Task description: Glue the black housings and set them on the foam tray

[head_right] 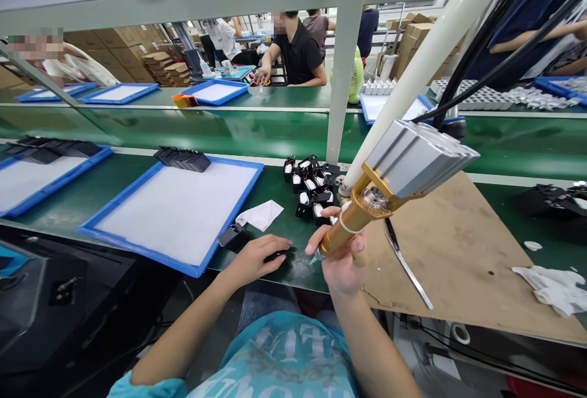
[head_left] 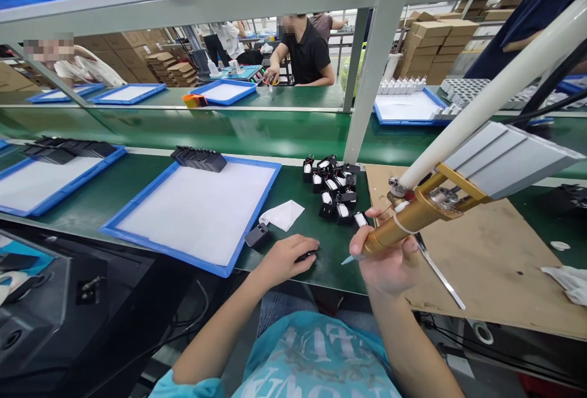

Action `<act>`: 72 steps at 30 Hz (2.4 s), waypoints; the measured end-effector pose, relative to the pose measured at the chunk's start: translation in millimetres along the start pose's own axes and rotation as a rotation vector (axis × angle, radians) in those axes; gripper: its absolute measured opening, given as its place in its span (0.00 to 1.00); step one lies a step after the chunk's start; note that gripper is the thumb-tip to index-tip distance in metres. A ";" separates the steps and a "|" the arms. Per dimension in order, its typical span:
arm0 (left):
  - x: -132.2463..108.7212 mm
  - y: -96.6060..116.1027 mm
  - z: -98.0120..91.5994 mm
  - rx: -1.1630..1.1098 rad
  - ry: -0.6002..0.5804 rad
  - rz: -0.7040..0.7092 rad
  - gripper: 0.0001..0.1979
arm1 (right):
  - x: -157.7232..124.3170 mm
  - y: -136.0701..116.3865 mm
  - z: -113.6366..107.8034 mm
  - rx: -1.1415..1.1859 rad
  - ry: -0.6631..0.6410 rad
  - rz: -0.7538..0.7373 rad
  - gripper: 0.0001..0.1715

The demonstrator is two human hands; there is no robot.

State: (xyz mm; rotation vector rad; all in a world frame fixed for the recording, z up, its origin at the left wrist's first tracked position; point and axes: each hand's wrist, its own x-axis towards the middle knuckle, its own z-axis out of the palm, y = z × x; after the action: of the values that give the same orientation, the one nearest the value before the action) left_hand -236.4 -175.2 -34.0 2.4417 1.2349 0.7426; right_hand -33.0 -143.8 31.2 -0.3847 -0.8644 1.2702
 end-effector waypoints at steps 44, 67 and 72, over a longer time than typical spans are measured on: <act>52.6 -11.7 -4.1 0.355 0.194 -0.210 0.10 | -2.2 -10.1 -20.4 -0.047 0.017 0.014 0.19; 26.3 12.0 10.3 -0.230 0.108 -0.345 0.14 | -1.1 -6.0 -18.5 -0.012 -0.025 0.005 0.20; 8.5 19.8 13.8 -0.237 0.155 -0.410 0.19 | -0.7 -0.9 -8.4 -0.012 -0.009 0.010 0.19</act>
State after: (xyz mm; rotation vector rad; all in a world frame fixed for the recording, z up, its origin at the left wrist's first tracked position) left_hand -211.3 -180.4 -33.2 1.8888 1.5410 0.9058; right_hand -26.2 -143.1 26.2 -0.3932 -0.8792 1.2775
